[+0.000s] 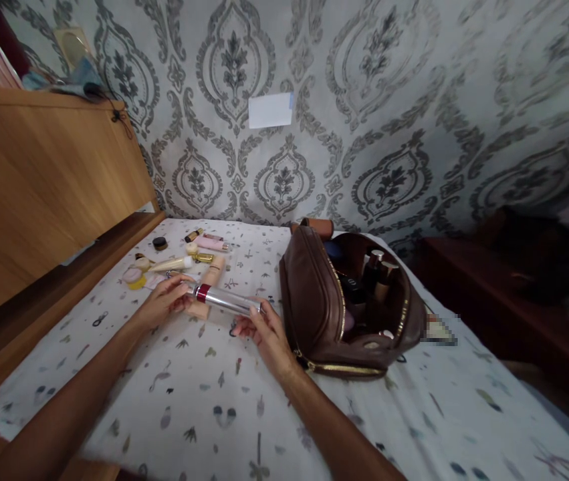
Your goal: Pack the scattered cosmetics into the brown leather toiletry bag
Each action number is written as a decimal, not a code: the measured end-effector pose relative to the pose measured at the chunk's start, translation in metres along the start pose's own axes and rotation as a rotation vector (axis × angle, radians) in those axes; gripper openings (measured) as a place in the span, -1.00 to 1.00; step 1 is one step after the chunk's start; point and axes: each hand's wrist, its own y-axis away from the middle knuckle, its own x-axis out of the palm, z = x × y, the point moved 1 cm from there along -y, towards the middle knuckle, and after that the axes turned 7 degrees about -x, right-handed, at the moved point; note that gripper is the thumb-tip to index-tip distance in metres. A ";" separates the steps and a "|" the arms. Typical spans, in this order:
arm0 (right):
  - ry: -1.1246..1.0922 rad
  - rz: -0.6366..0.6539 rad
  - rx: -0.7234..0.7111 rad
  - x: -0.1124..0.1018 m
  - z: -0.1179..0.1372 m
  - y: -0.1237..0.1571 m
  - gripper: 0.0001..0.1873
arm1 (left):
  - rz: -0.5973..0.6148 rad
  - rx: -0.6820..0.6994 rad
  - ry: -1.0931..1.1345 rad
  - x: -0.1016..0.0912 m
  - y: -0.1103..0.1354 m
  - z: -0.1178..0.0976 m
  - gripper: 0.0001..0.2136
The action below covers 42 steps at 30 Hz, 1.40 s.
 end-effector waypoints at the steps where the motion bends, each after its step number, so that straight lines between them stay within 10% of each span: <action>1: 0.008 0.001 -0.006 -0.001 -0.001 0.000 -0.51 | 0.002 -0.003 -0.011 0.000 0.001 -0.001 -0.51; 9: 0.224 0.108 -0.127 -0.005 -0.004 0.002 -0.52 | 0.018 -0.023 -0.101 -0.004 0.002 0.000 -0.57; 20: -0.040 -0.084 0.015 0.000 0.001 -0.002 -0.49 | 0.112 0.130 -0.034 0.000 0.005 -0.006 -0.50; 42: -0.046 -0.079 0.012 0.001 0.001 -0.001 -0.53 | -0.010 0.112 -0.189 -0.002 0.003 -0.002 -0.52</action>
